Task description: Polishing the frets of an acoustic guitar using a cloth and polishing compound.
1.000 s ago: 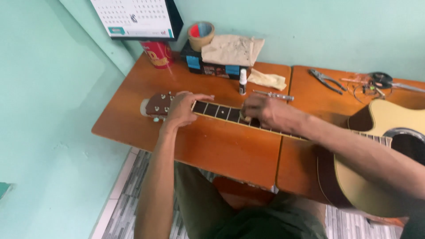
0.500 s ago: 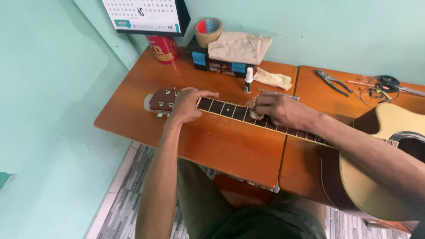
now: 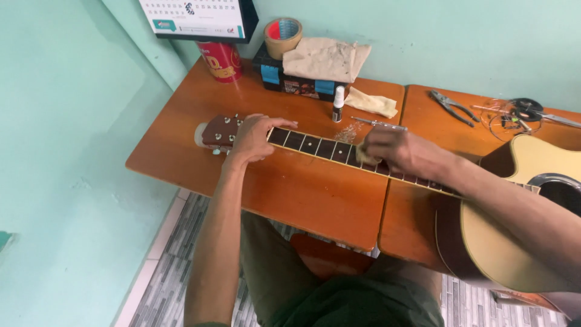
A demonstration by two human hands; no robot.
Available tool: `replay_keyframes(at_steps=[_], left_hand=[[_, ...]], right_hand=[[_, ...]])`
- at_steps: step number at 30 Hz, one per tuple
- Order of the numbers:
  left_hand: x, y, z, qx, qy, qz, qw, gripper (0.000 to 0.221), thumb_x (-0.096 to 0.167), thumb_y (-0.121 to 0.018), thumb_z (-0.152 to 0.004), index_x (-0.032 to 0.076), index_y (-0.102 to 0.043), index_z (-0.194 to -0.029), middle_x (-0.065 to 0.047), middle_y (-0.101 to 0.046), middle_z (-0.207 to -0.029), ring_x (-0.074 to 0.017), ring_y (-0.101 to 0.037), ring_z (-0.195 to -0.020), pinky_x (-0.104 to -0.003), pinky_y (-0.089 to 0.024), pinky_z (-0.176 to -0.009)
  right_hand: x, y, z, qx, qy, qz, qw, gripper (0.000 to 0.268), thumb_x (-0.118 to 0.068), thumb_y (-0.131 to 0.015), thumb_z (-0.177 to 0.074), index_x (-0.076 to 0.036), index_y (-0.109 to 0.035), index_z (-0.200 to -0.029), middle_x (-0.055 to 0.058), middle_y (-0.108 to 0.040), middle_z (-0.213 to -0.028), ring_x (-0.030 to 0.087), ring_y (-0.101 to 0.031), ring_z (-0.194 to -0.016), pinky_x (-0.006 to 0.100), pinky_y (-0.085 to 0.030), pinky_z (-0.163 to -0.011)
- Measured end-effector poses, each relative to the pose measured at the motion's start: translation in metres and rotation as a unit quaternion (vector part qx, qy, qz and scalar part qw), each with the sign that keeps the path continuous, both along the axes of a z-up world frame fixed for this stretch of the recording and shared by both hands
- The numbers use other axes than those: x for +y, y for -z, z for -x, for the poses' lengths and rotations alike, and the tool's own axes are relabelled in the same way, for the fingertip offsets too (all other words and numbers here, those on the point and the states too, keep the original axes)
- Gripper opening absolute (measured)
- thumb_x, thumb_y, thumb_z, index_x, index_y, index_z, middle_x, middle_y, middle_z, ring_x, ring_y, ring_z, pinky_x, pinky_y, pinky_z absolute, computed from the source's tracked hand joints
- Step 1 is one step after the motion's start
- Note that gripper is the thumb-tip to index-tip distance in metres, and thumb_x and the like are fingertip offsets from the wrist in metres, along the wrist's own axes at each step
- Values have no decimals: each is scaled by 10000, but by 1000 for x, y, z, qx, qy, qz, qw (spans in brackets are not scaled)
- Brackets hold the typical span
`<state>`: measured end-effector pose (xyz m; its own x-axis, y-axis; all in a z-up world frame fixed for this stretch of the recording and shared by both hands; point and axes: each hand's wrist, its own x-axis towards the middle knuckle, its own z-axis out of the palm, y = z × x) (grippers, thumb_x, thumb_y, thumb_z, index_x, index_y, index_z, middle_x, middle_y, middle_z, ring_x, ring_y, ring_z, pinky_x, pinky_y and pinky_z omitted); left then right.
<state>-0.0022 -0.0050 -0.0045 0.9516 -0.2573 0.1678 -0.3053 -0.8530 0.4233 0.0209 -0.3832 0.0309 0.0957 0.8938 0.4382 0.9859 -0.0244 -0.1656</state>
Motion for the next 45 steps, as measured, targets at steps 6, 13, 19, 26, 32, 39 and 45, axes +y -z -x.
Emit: replay_keyframes(at_steps=[6,13,19,26,32,39,45], left_hand=[[-4,-2,2,12,-4,7,1000,809,-51,-670,-507,358,-738,-1201,-63,-720,-828,-257,-695,-912,-359,-378,-1097],[1,0,1,38,-7,5,999,747,-18,-697,-548,348,-739,-1196,-70,-737,-863,-268,-693,-963,-380,-350,-1133],[-2,-6,-3,30,-20,-2,999,748,-28,-744,-555,363,-750,-1193,-100,-704,-832,-300,-681,-950,-386,-403,-1091],[-3,-9,-3,24,-16,9,1000,827,-58,-730,-473,340,-746,-1197,-119,-704,-826,-309,-684,-938,-371,-373,-1115],[-2,-4,-1,31,-8,9,999,779,-33,-713,-533,357,-734,-1207,-91,-716,-832,-265,-696,-948,-358,-348,-1139],[-5,-5,8,28,-5,-8,1000,775,-53,-681,-537,363,-742,-1188,-84,-720,-836,-270,-699,-937,-355,-405,-1082],[0,-4,3,24,-8,-6,1000,772,-34,-695,-530,354,-740,-1196,-85,-711,-834,-264,-695,-946,-352,-396,-1075]], right_hand=[[14,-43,41,-38,-63,-9,997,317,171,-512,-752,-27,-704,-909,121,-691,-908,348,-686,-838,401,-614,-673],[15,-42,38,-8,-57,3,998,182,34,-526,-900,-67,-677,-893,80,-660,-825,274,-664,-784,331,-594,-638],[18,-47,26,25,-75,-10,997,252,35,-421,-872,-7,-655,-957,148,-613,-911,386,-638,-790,464,-584,-650],[25,-17,15,54,-100,-56,992,430,-323,-349,-1076,-80,-673,-932,80,-644,-938,307,-685,-889,383,-595,-752],[33,-22,19,35,-43,-38,998,263,-153,-455,-1050,-55,-648,-899,108,-646,-927,305,-706,-876,384,-605,-733],[46,-24,16,17,-77,11,997,353,-236,-377,-1085,-37,-589,-886,126,-581,-916,341,-656,-811,418,-571,-654],[46,-14,-9,-35,-18,13,999,240,-120,-489,-1037,19,-658,-939,139,-631,-935,320,-694,-814,369,-588,-686]])
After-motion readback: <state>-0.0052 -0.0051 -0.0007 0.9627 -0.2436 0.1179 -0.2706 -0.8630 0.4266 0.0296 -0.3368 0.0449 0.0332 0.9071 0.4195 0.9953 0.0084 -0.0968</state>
